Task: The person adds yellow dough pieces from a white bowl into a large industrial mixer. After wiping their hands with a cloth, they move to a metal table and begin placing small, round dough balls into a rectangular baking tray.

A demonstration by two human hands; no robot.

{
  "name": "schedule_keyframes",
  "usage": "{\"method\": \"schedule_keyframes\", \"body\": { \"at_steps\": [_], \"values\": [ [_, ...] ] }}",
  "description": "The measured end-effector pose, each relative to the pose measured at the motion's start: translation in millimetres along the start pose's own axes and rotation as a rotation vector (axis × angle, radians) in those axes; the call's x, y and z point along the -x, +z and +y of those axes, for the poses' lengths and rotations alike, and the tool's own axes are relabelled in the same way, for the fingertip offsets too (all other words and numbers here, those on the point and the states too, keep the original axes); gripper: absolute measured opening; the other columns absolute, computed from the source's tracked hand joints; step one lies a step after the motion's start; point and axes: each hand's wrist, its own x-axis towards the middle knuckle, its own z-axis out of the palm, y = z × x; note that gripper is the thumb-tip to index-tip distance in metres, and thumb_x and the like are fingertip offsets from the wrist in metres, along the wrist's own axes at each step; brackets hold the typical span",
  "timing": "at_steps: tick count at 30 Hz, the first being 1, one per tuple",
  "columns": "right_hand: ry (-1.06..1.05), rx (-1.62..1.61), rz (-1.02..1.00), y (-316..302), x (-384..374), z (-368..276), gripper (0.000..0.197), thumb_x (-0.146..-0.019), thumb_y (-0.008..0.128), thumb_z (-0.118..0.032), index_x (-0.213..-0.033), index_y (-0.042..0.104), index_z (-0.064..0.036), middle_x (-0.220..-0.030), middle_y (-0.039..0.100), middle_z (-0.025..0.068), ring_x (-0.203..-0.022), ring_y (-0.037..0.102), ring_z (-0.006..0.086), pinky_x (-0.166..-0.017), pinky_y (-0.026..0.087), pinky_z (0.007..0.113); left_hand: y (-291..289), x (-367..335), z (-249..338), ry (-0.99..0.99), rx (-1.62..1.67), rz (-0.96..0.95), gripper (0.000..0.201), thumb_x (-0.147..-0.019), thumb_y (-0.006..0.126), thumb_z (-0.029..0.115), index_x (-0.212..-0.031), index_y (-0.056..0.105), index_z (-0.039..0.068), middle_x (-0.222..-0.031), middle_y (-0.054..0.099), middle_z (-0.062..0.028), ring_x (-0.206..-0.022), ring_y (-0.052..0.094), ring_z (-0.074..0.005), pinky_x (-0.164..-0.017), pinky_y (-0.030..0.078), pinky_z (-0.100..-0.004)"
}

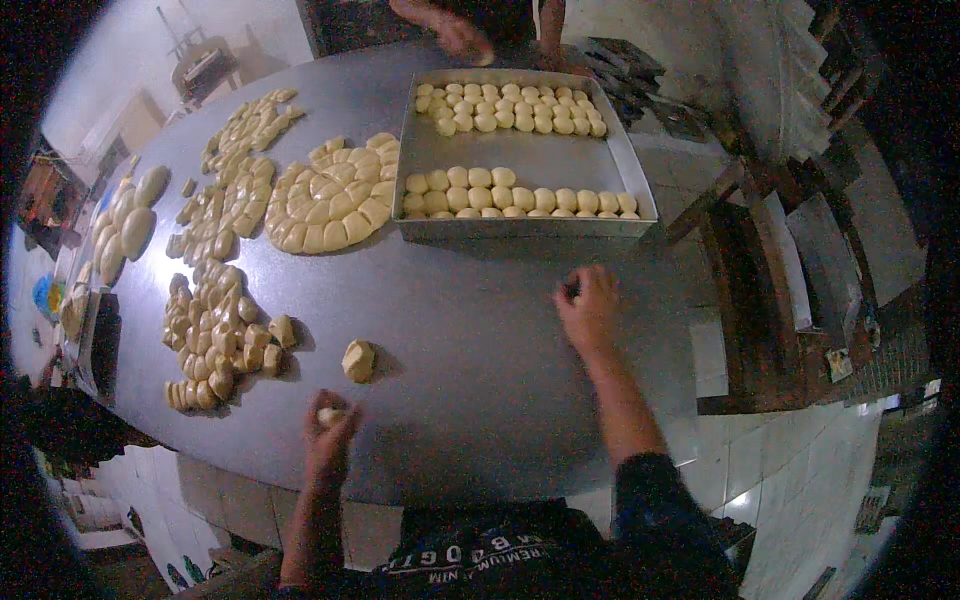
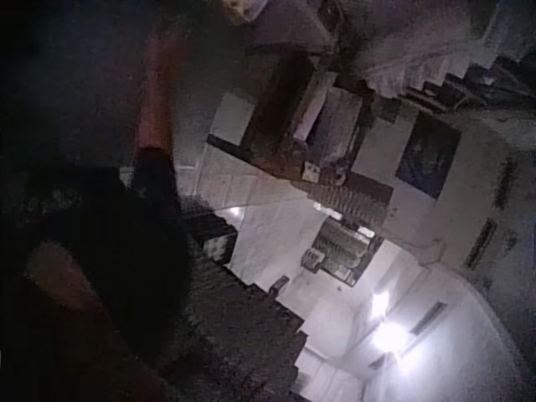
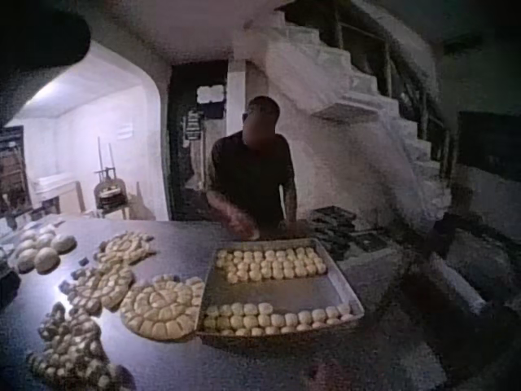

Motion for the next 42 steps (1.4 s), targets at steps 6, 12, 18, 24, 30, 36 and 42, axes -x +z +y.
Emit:
{"method": "schedule_keyframes", "body": {
  "at_steps": [6, 12, 18, 24, 30, 36, 42],
  "values": [
    [-0.296, -0.219, -0.208, -34, 78, 0, 0.023, -0.072, 0.063, -0.009, -0.093, 0.055, -0.0035, -0.094, 0.058, 0.0120, -0.099, 0.052, 0.0325, -0.088, 0.041, 0.043, 20, -6, 20, -0.029, -0.034, -0.086, 0.023, -0.080, 0.065, 0.008, -0.094, 0.047, 0.009, -0.090, 0.050, -0.0013, -0.078, 0.049, -0.0100, -0.067, 0.043, -0.0252],
    [0.286, -0.975, -0.107, -62, -65, 9, 0.029, -0.082, 0.058, -0.012, -0.109, 0.056, -0.0047, -0.105, 0.057, 0.0059, -0.096, 0.053, 0.0147, -0.084, 0.043, 0.030, -26, -26, 3, -0.003, -0.055, 0.001, 0.020, -0.081, 0.064, 0.009, -0.093, 0.049, 0.010, -0.093, 0.052, -0.0019, -0.079, 0.049, -0.0094, -0.068, 0.043, -0.0247],
    [0.130, -0.331, 0.129, 45, -189, 28, 0.023, -0.084, 0.056, -0.017, -0.103, 0.059, -0.0037, -0.093, 0.063, 0.0134, -0.085, 0.060, 0.0277, -0.080, 0.047, 0.037, 55, -46, 18, -0.139, -0.078, -0.140, 0.030, -0.086, 0.058, 0.021, -0.112, 0.050, 0.007, -0.101, 0.052, -0.0060, -0.092, 0.051, -0.0152, -0.079, 0.042, -0.0271],
    [-0.046, -1.009, -0.452, 12, -66, -88, 0.035, -0.089, 0.053, -0.024, -0.117, 0.051, -0.0038, -0.109, 0.059, 0.0105, -0.099, 0.056, 0.0210, -0.086, 0.043, 0.034, 38, -29, -12, -0.360, 0.329, -0.413, 0.043, -0.092, 0.044, 0.036, -0.121, 0.045, 0.003, -0.116, 0.049, -0.0114, -0.110, 0.047, -0.0229, -0.095, 0.037, -0.0350],
    [0.310, -1.066, -0.809, -55, 86, -67, 0.040, -0.087, 0.055, -0.019, -0.125, 0.048, -0.0074, -0.119, 0.051, 0.0123, -0.116, 0.043, 0.0260, -0.099, 0.031, 0.041, 52, -26, 34, -0.145, -0.537, -0.778, 0.037, -0.093, 0.044, 0.026, -0.125, 0.045, 0.007, -0.122, 0.050, -0.0136, -0.107, 0.050, -0.0249, -0.097, 0.036, -0.0386],
    [-0.205, 0.140, -0.020, -19, 7, -25, 0.037, -0.081, 0.058, -0.022, -0.113, 0.053, -0.0048, -0.107, 0.054, 0.0120, -0.097, 0.048, 0.0319, -0.090, 0.034, 0.046, 25, -61, 16, 0.740, -1.230, -0.157, 0.045, -0.075, 0.054, 0.006, -0.119, 0.050, 0.009, -0.109, 0.054, -0.0110, -0.104, 0.046, -0.0321, -0.091, 0.037, -0.0424],
    [-0.296, -0.183, -0.236, -7, 76, -38, 0.020, -0.078, 0.061, -0.023, -0.088, 0.054, -0.0070, -0.097, 0.054, 0.0116, -0.091, 0.049, 0.0314, -0.081, 0.037, 0.044, -23, -54, -3, 0.259, -0.868, -0.158, 0.022, -0.086, 0.053, 0.016, -0.106, 0.051, 0.007, -0.099, 0.055, -0.0087, -0.094, 0.051, -0.0237, -0.083, 0.041, -0.0350]
  ]
}}
